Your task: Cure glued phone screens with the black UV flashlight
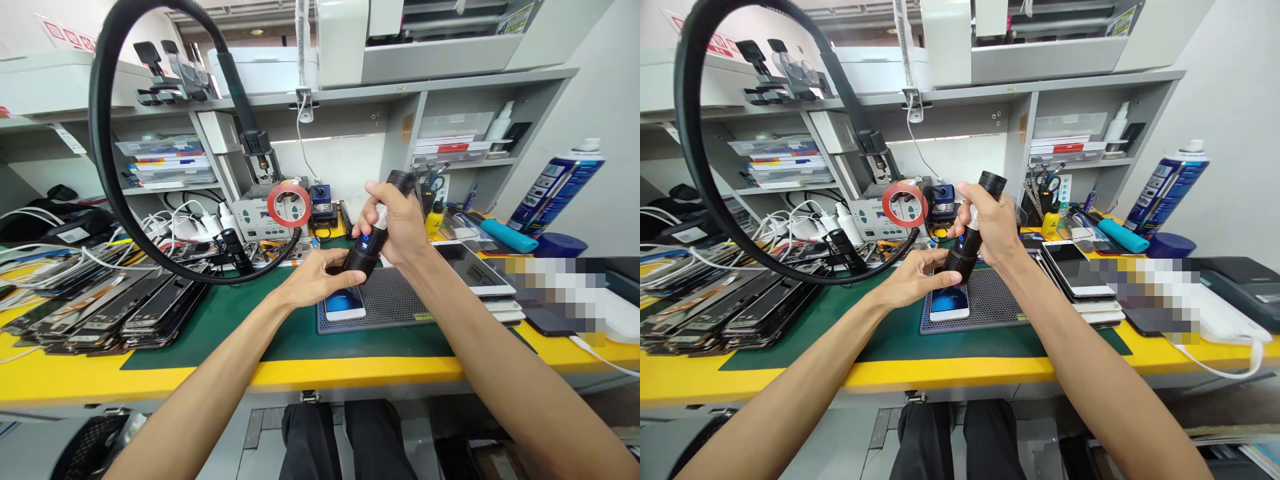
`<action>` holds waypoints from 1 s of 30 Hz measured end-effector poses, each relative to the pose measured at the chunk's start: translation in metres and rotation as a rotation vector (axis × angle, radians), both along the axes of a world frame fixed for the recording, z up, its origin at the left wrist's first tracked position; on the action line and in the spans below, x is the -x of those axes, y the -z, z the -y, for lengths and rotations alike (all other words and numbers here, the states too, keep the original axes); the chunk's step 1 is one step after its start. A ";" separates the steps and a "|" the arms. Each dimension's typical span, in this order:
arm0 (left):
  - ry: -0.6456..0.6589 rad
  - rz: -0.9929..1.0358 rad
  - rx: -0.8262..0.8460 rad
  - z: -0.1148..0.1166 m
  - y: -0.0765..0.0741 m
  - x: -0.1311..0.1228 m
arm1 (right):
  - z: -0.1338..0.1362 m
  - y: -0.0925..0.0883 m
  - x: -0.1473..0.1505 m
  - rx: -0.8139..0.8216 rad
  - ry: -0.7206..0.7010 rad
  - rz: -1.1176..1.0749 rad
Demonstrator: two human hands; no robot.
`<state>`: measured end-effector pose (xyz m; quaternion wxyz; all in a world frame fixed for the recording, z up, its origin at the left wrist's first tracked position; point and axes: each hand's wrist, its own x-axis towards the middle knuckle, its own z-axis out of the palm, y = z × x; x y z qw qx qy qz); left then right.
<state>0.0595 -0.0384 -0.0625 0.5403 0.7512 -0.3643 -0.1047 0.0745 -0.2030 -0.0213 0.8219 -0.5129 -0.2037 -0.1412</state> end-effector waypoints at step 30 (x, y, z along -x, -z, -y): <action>-0.171 -0.002 0.072 0.019 0.011 0.003 | -0.022 -0.006 0.018 -0.033 -0.049 0.014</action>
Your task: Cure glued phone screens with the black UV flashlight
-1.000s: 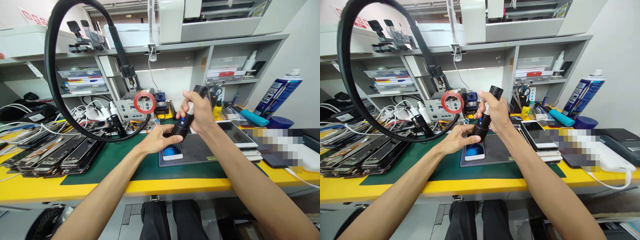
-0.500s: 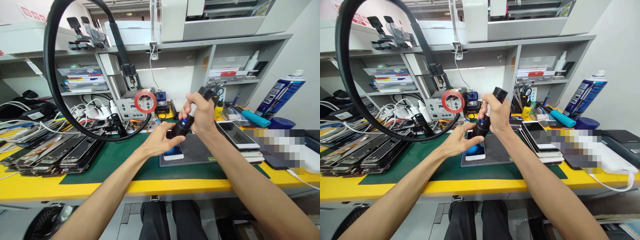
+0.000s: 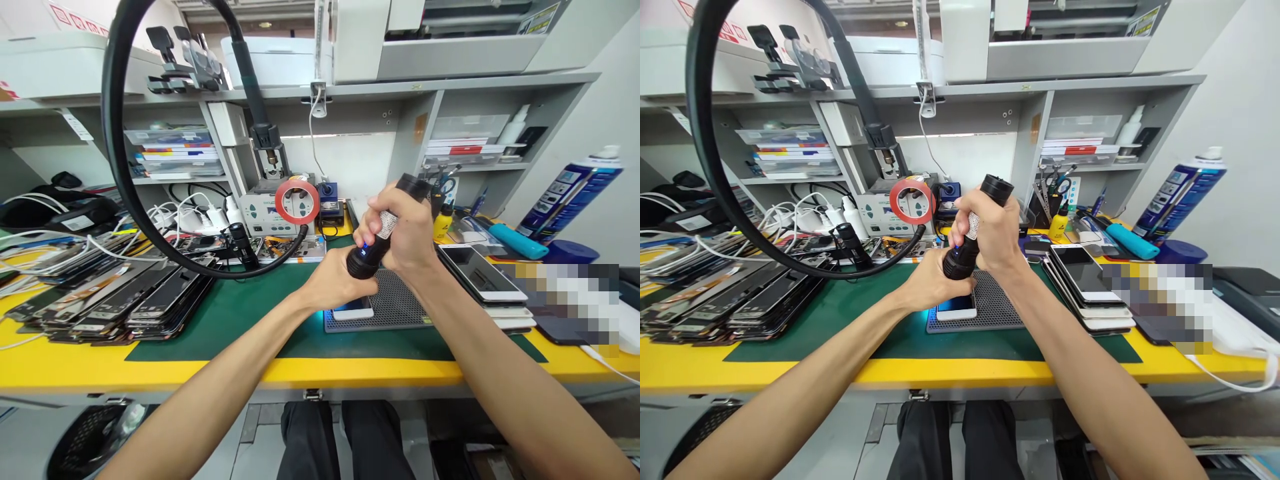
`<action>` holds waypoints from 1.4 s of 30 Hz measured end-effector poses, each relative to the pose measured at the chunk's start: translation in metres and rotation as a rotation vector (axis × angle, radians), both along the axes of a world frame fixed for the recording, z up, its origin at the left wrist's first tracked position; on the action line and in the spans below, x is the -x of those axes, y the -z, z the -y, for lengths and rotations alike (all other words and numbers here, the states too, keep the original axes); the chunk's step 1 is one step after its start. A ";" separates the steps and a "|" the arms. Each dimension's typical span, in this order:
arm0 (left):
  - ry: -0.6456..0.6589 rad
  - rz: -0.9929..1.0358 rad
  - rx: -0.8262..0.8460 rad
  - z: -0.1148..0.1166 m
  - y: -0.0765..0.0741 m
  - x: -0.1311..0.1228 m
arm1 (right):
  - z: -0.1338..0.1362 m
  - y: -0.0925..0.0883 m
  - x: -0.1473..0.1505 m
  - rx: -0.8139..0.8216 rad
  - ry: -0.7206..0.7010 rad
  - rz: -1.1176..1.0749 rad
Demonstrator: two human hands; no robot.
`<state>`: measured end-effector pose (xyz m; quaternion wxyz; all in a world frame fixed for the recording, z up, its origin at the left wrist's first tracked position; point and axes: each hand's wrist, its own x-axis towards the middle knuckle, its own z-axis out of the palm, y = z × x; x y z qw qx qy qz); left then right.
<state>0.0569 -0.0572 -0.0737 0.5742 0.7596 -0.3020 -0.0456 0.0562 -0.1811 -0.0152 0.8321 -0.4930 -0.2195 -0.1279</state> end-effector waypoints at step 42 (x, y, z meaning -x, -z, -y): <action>0.070 0.220 0.080 -0.023 -0.009 -0.018 | 0.015 0.024 0.001 0.997 0.459 0.239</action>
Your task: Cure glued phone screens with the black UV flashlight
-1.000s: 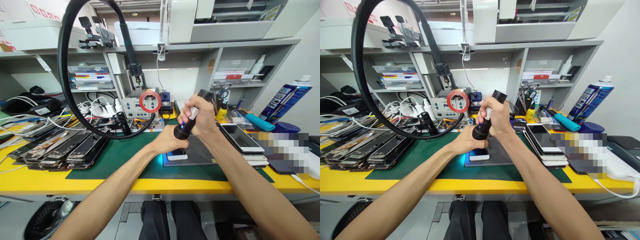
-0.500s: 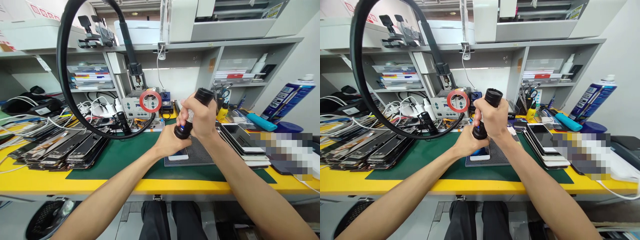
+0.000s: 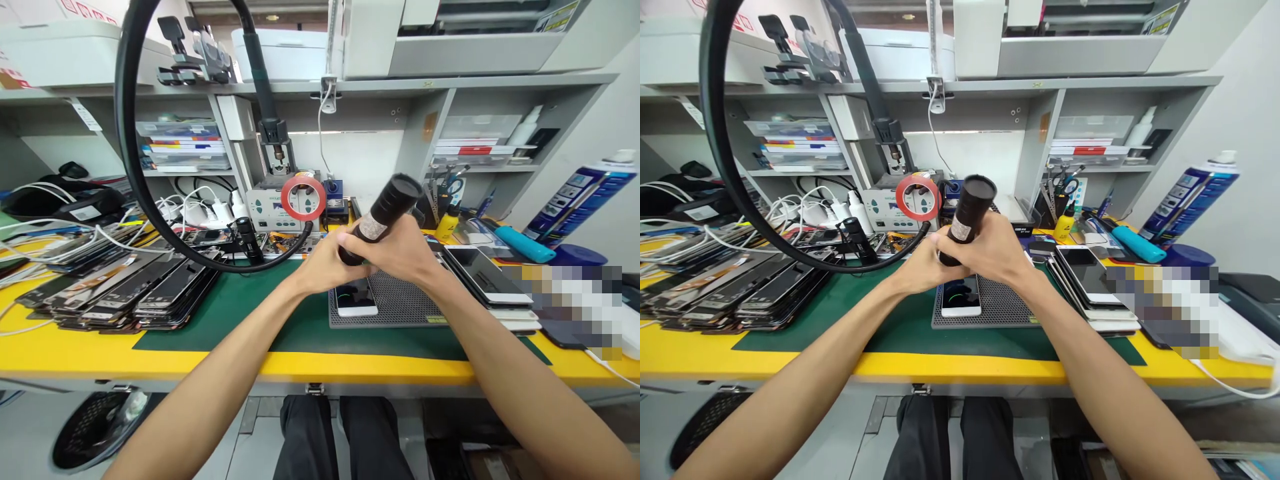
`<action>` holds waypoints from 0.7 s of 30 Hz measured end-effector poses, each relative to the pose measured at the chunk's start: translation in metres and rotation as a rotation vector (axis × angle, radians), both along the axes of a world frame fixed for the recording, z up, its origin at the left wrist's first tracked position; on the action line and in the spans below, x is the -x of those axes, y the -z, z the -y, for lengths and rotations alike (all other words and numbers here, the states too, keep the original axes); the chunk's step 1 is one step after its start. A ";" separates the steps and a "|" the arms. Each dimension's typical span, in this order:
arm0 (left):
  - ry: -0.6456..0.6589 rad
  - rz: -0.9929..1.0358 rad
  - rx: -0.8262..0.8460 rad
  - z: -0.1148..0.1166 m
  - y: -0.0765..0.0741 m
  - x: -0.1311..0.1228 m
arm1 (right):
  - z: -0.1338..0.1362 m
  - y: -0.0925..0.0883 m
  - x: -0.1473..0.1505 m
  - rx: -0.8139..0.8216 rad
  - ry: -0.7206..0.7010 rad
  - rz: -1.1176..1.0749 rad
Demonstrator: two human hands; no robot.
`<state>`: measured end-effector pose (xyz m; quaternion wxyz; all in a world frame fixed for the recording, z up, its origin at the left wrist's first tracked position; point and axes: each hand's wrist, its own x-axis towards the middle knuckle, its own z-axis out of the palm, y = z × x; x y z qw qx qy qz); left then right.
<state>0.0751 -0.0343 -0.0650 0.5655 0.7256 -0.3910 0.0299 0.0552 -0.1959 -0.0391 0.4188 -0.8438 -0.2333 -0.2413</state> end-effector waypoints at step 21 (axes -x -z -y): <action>-0.612 -0.105 -0.445 -0.019 0.037 -0.036 | 0.016 0.055 0.067 0.207 -0.001 0.683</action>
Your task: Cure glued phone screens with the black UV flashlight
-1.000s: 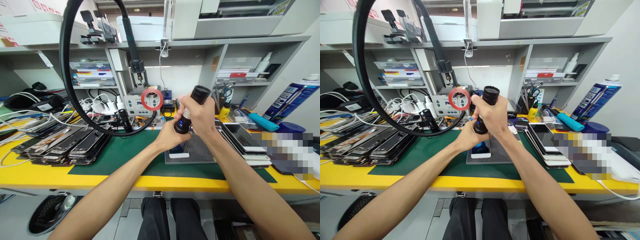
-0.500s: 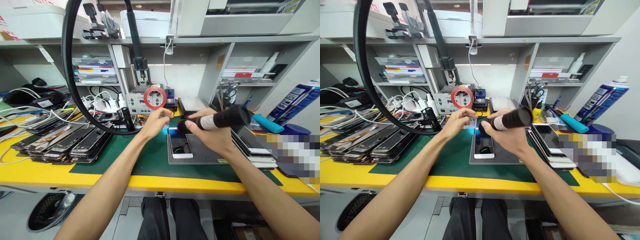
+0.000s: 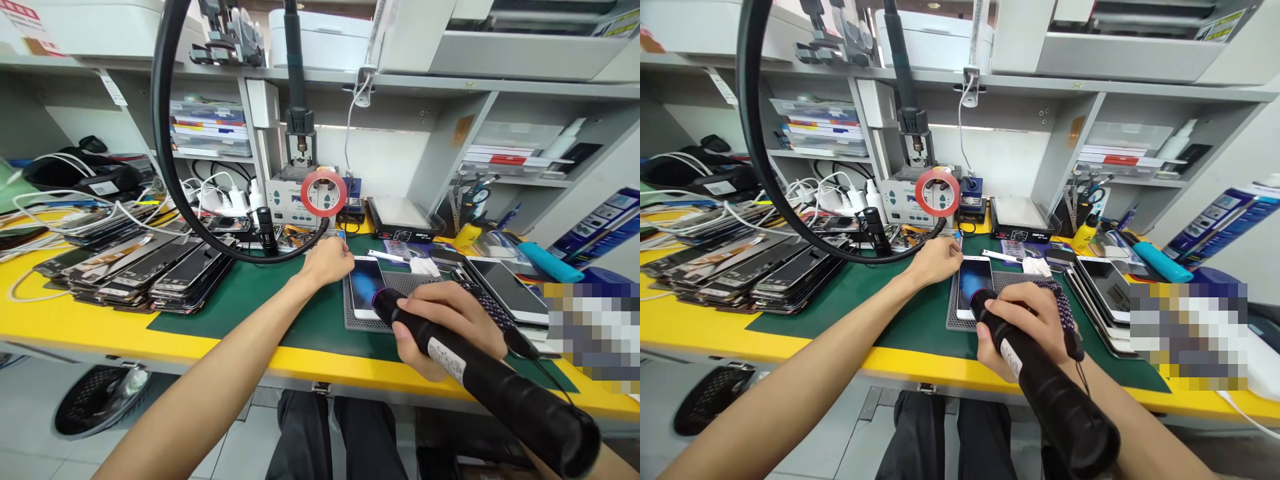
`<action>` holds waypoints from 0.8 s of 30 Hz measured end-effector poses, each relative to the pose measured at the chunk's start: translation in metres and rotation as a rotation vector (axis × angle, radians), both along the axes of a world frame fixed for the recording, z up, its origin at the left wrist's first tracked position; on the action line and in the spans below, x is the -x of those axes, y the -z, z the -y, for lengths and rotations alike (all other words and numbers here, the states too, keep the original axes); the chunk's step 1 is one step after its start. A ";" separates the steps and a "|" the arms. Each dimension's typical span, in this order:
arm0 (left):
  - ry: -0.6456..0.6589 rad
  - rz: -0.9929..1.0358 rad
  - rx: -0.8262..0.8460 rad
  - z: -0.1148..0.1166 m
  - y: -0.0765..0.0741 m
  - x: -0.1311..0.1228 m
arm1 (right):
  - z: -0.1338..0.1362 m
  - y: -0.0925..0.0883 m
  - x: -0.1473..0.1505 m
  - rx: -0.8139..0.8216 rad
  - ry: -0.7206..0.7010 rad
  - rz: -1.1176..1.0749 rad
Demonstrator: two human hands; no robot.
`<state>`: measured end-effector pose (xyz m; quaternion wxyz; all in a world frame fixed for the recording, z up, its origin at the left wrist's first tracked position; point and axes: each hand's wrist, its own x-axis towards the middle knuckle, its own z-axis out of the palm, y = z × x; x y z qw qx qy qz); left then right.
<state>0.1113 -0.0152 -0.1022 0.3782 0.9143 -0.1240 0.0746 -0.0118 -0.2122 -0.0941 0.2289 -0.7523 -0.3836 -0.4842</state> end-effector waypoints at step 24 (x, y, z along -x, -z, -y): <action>0.126 -0.400 0.720 0.018 -0.008 0.002 | 0.008 -0.003 -0.033 -0.371 -0.175 -0.304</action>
